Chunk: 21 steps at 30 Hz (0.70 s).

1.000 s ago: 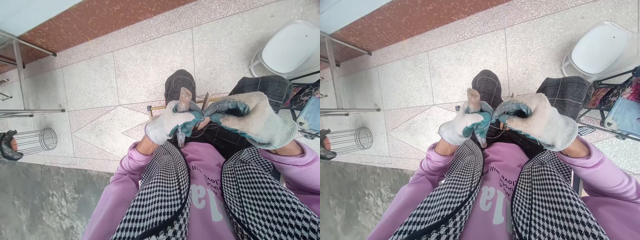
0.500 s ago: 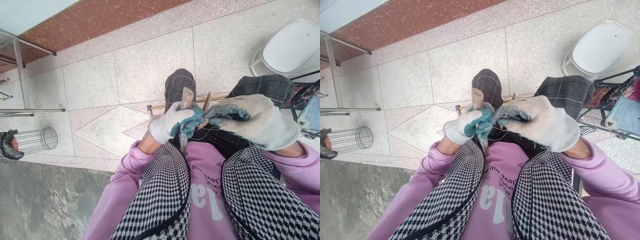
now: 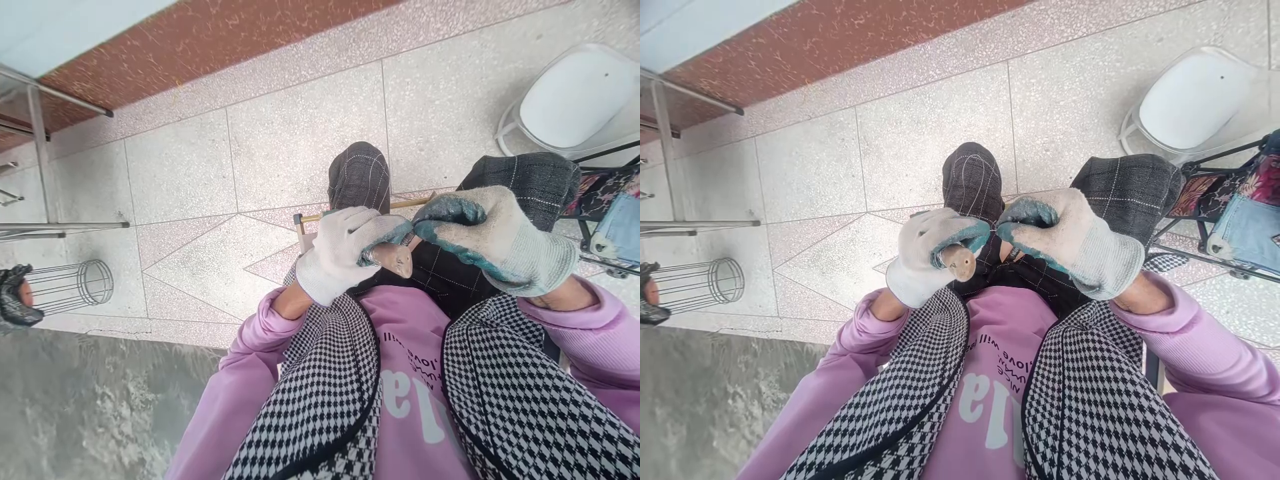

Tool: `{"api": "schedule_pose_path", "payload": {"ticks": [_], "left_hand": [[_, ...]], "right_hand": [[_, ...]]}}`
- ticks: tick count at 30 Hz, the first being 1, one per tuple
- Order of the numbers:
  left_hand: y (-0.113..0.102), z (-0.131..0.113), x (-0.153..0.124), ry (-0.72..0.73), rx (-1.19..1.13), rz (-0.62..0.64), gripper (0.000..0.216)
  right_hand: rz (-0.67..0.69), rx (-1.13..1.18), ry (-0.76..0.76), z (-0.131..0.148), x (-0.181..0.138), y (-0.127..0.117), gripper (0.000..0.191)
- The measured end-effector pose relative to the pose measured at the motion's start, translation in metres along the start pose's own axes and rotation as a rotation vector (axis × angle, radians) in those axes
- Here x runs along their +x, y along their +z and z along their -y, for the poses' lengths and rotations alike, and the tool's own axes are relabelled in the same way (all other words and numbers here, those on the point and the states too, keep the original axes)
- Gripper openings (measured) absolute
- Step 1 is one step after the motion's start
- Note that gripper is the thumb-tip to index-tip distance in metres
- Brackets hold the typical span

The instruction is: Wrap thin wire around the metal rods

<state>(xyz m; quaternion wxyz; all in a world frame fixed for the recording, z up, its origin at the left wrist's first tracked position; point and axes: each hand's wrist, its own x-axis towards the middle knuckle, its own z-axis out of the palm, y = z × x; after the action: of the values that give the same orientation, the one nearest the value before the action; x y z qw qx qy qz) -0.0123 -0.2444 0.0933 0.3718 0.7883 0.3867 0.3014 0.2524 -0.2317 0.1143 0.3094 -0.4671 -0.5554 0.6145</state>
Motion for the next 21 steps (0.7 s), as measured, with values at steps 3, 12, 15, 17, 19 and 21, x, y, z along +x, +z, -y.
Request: {"api": "schedule_pose_path", "payload": {"ticks": [3, 12, 15, 17, 19, 21], "left_hand": [[-0.002, -0.015, 0.001, -0.187, 0.001, -0.018, 0.032], [-0.003, -0.013, 0.003, -0.082, 0.011, -0.003, 0.037], [-0.004, 0.012, -0.001, 0.350, 0.178, -0.067, 0.032], [-0.004, 0.017, -0.002, 0.382, 0.219, -0.046, 0.033], [-0.003, 0.012, -0.001, 0.215, 0.167, -0.014, 0.032], [-0.002, 0.000, 0.001, -0.042, 0.042, -0.017, 0.030]], "right_hand": [[-0.027, -0.034, 0.009, -0.001, -0.002, 0.000, 0.020], [0.004, -0.079, 0.038, -0.002, -0.002, -0.003, 0.021], [0.033, 0.023, 0.048, 0.003, -0.001, -0.004, 0.022], [0.054, 0.058, 0.060, 0.005, -0.001, -0.005, 0.020], [0.059, 0.070, 0.063, 0.005, -0.001, -0.004, 0.018], [0.047, 0.037, 0.050, 0.004, -0.002, -0.004, 0.016]]}}
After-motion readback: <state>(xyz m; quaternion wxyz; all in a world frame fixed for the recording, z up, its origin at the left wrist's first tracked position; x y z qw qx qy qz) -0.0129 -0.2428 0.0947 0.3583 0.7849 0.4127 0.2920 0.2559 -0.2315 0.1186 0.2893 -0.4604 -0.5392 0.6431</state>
